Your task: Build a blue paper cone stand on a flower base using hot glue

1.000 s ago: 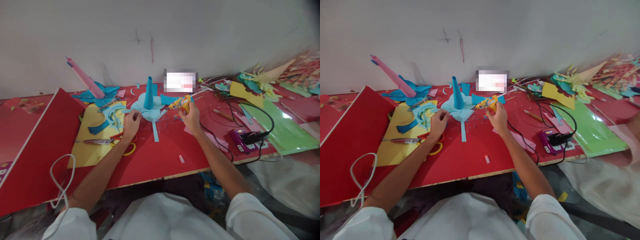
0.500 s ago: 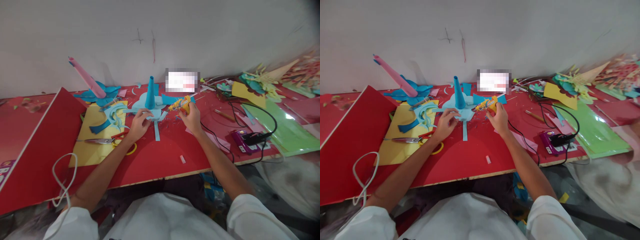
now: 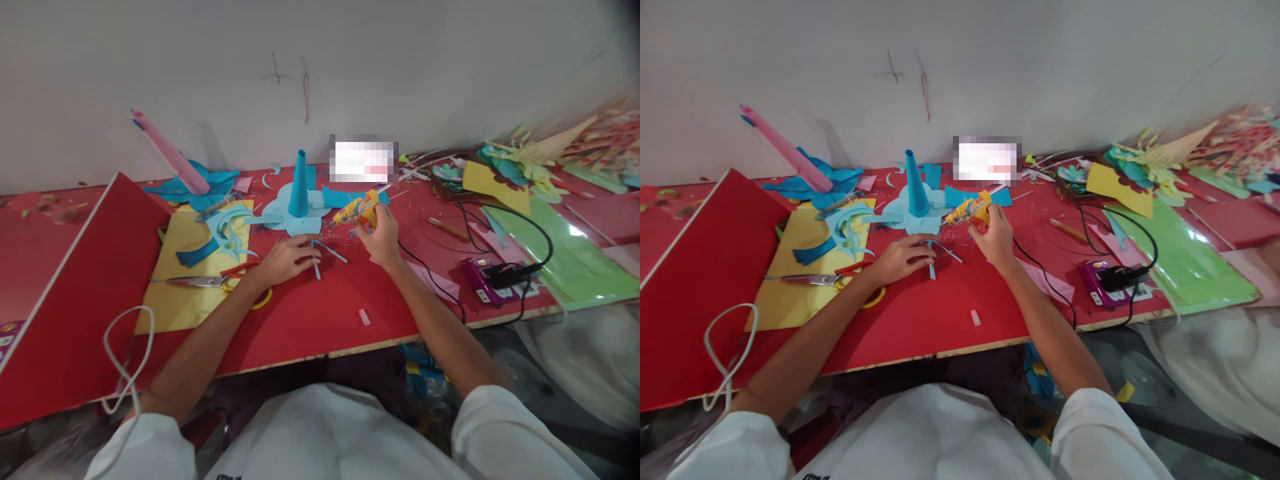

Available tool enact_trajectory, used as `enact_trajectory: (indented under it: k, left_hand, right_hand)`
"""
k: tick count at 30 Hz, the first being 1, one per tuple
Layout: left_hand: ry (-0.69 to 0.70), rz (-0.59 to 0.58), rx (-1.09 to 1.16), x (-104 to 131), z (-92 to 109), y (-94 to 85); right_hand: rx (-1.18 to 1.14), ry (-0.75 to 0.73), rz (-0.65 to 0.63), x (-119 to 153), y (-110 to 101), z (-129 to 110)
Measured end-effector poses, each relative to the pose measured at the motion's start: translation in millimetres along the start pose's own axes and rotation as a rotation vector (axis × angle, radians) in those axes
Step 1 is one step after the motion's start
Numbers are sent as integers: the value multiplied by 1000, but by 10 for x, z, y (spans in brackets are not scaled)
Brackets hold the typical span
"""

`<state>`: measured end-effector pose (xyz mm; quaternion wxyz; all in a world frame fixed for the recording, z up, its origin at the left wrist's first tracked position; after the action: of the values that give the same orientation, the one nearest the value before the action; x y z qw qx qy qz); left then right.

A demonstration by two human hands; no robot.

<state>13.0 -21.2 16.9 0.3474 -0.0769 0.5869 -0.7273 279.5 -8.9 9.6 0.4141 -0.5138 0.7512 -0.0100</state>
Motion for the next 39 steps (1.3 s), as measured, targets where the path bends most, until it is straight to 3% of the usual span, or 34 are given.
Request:
enact_trajectory:
  k: [8,17,23,26,31,39]
  left_hand:
    - [-35,8,-157,-7,-62,84]
    - [-25,16,-189,-5,-53,68]
    - [-52,121,61,-29,-76,-1]
    - [-141,170,222,-39,-167,-37]
    - [-367,154,438,-29,-335,-18]
    - [-401,109,652,-35,-320,-68]
  right_hand:
    - [-15,11,70,-33,-56,42]
    - [-19,34,43,-30,-37,84]
    - [24,10,58,-37,-36,99]
    - [36,-7,55,-39,-27,117]
    - [22,9,35,-38,-3,159]
    - [14,64,-13,-60,-13,200]
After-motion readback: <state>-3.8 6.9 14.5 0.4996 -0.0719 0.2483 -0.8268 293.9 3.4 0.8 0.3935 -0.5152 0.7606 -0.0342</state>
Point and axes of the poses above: each hand's wrist, its own x-axis away from the middle knuckle, its own y-axis out of the palm, z = x × y, the point moved 4 cm from there along -x, towards the middle knuckle, and after that the axes turned 13 degrees about -x, right-handed, at the moved point
